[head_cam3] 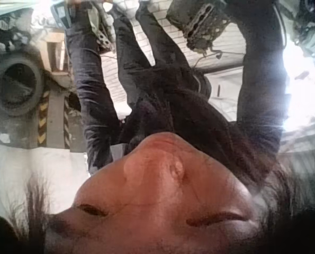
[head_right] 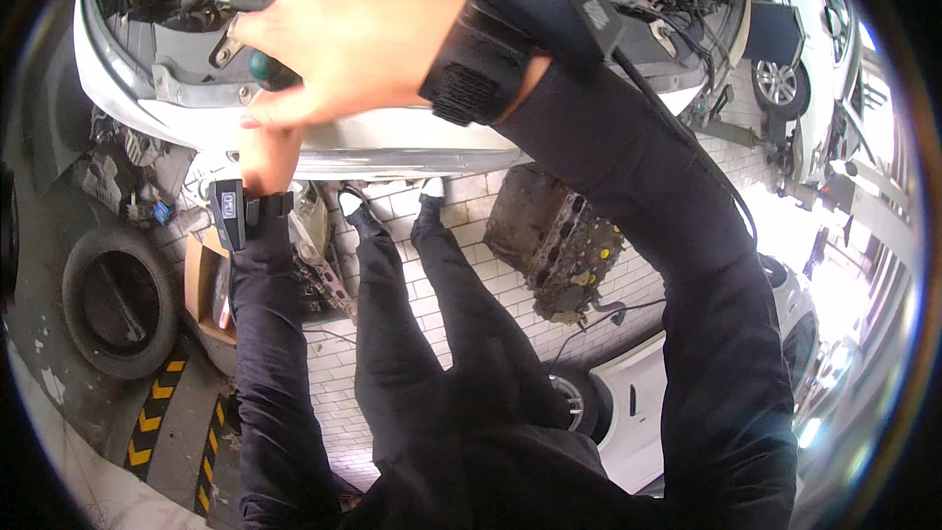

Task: The person is using a screwdriver to work on a car engine in a service bay.

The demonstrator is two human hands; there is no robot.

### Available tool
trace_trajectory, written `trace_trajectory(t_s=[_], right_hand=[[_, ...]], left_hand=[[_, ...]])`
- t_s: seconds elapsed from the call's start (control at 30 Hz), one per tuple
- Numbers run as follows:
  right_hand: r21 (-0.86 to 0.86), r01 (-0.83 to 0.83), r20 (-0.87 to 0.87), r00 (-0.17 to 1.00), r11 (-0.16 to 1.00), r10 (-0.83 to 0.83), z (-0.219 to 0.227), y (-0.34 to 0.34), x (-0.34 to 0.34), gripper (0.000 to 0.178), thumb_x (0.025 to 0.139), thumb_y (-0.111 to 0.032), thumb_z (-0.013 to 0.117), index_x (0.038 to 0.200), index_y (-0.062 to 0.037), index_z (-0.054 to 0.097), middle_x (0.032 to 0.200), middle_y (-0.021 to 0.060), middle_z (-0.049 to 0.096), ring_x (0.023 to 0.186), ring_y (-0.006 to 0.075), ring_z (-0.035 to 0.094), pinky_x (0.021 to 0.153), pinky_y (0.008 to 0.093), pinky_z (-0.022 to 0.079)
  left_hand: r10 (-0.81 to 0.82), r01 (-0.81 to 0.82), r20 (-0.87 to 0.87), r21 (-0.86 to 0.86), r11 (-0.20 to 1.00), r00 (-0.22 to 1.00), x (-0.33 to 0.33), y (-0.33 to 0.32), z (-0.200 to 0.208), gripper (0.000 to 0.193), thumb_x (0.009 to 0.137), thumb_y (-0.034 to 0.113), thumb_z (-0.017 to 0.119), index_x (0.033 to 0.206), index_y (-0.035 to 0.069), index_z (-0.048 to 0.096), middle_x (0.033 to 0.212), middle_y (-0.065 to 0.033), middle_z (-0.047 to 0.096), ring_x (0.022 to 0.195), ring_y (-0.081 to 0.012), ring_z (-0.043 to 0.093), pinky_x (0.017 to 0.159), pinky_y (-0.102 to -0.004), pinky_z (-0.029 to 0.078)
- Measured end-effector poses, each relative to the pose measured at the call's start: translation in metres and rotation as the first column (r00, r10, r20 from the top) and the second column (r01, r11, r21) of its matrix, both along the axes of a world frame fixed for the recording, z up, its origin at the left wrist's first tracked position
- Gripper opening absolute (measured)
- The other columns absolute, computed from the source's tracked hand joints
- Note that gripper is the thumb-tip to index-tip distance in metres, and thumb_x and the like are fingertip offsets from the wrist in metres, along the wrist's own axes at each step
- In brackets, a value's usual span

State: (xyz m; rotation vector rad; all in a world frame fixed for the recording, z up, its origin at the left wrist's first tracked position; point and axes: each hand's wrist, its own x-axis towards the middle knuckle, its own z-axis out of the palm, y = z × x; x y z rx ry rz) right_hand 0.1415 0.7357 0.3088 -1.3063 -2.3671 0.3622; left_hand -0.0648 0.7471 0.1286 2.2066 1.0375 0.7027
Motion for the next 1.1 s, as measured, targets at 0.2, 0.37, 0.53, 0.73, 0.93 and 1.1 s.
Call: trace_trajectory(t_s=[0.2,0.37,0.53,0.73,0.93,1.1], right_hand=[[0.261,0.023,-0.048,0.999,0.965,-0.011,-0.029,-0.006,0.009,0.019,0.081,-0.027,0.071,0.085,-0.008,0.069,0.068,0.0112,0.067,0.066,0.0337,0.07,0.06,0.0411,0.056],[-0.024,-0.075,0.104,0.992,0.997,0.077,0.004,-0.001,0.007,0.026,0.079,-0.02,0.07,0.098,-0.0024,0.063,0.078,0.0112,0.065,0.071,0.0312,0.068,0.059,0.0403,0.055],[-0.009,-0.289,-0.243,0.929,0.957,0.278,0.013,-0.006,-0.001,0.034,0.082,-0.019,0.067,0.108,0.0037,0.06,0.072,0.0111,0.062,0.065,0.0291,0.066,0.057,0.0382,0.054],[-0.247,-0.048,0.052,0.997,0.968,0.063,0.015,-0.002,0.012,0.031,0.081,-0.016,0.067,0.103,0.0044,0.06,0.071,0.0149,0.06,0.067,0.0297,0.067,0.058,0.0391,0.053],[0.244,-0.156,-0.247,0.944,0.957,0.216,-0.007,-0.01,0.001,0.022,0.077,-0.014,0.07,0.088,0.0031,0.063,0.066,0.0149,0.06,0.063,0.0307,0.066,0.056,0.039,0.054],[0.258,-0.13,-0.21,0.96,0.957,0.187,0.011,-0.014,0.028,0.02,0.077,-0.014,0.07,0.083,0.0028,0.063,0.065,0.0145,0.06,0.061,0.0308,0.066,0.056,0.039,0.054]], left_hand=[[0.029,-0.029,0.012,-0.025,0.999,0.999,0.014,0.0,0.0,0.015,0.089,0.012,0.072,0.1,0.003,0.068,0.078,-0.0132,0.062,0.07,-0.0293,0.062,0.067,-0.0395,0.05],[0.115,-0.09,-0.249,0.111,0.99,0.962,-0.018,-0.007,-0.023,0.018,0.086,0.012,0.072,0.101,0.002,0.069,0.093,-0.0185,0.068,0.087,-0.0349,0.069,0.074,-0.0425,0.052],[0.169,-0.13,-0.275,0.152,0.98,0.947,-0.031,-0.003,-0.043,0.019,0.086,0.017,0.074,0.094,0.001,0.069,0.092,-0.0181,0.069,0.103,-0.0339,0.066,0.086,-0.0437,0.052],[0.146,-0.036,-0.327,0.32,0.947,0.934,-0.006,-0.005,-0.081,0.031,0.087,0.014,0.06,0.113,-0.001,0.068,0.111,-0.0196,0.067,0.089,-0.0357,0.067,0.068,-0.0542,0.054],[0.34,0.396,-0.874,0.465,0.792,0.346,0.0,-0.015,-0.033,0.026,0.092,0.018,0.062,0.106,-0.003,0.066,0.096,-0.0196,0.069,0.084,-0.0371,0.067,0.074,-0.045,0.052],[0.108,-0.083,-0.188,0.14,0.987,0.976,0.025,-0.006,-0.057,0.022,0.084,0.012,0.072,0.101,-0.001,0.072,0.087,-0.0231,0.071,0.079,-0.0331,0.07,0.075,-0.0428,0.053]])
